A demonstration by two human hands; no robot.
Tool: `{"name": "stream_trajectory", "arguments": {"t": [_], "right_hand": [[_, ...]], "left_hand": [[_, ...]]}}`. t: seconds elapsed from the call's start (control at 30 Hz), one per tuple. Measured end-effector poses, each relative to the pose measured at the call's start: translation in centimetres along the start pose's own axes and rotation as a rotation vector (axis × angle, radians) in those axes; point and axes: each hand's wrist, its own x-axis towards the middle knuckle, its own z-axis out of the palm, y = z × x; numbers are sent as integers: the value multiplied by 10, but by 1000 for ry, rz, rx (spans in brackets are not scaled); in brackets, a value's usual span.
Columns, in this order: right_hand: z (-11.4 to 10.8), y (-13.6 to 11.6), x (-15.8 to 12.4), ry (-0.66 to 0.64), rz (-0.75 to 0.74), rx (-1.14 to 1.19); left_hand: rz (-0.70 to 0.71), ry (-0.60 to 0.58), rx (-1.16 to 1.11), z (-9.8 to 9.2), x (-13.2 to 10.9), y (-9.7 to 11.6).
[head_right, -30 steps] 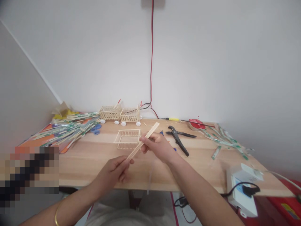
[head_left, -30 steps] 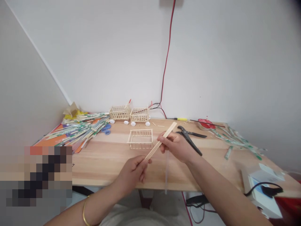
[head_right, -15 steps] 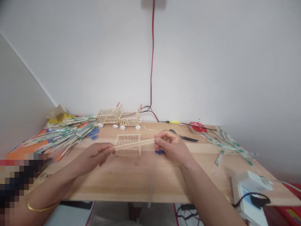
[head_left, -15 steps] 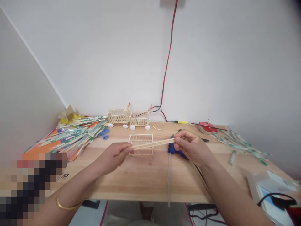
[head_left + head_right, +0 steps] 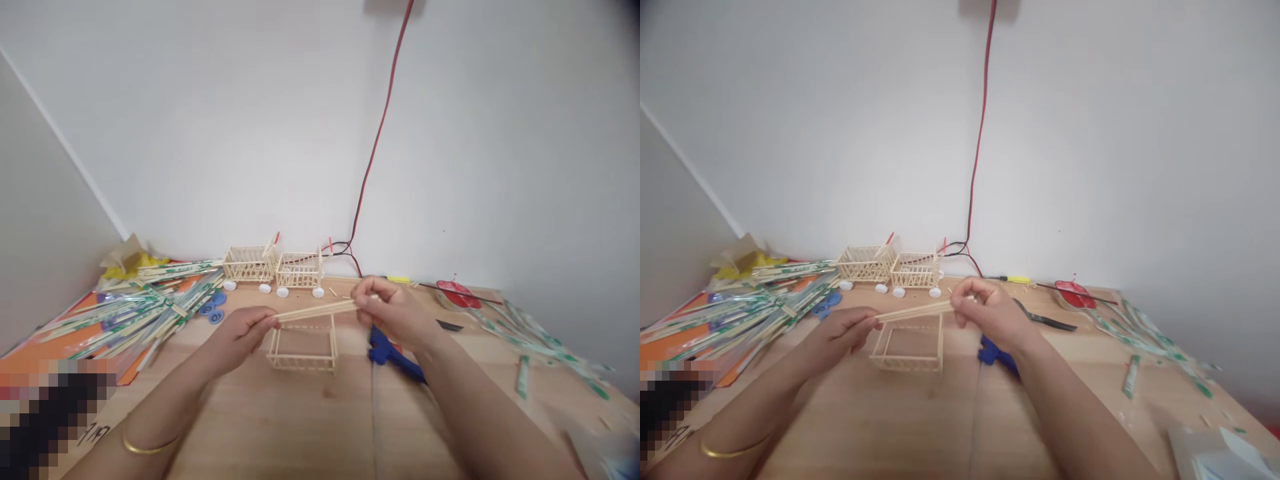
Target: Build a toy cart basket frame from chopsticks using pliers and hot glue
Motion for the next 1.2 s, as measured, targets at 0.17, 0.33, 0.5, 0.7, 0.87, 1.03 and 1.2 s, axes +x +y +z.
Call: {"name": "stream_trajectory", "arguments": {"t": [0.17, 0.33, 0.5, 0.7, 0.87, 1.03, 1.2], "right_hand": [[9, -19, -18, -139, 8, -504], [18, -28, -39, -477, 136, -614], [42, -10, -59, -731, 379, -272], [92, 13, -82, -478, 579, 349], [116, 15, -86, -341, 474, 588], [131, 9, -84, -296, 454, 647], [132, 9, -88, -364, 413, 457]], "left_hand": [[52, -58, 54, -6, 1, -6], [149, -227, 78, -12, -5, 1], [103, -374, -61, -18, -13, 3], [-202, -67, -756, -3, -11, 3], [-257, 129, -945, 9, -17, 28], [-317, 16, -995, 36, -34, 57], [-516, 116, -1122, 69, -49, 65]]}}
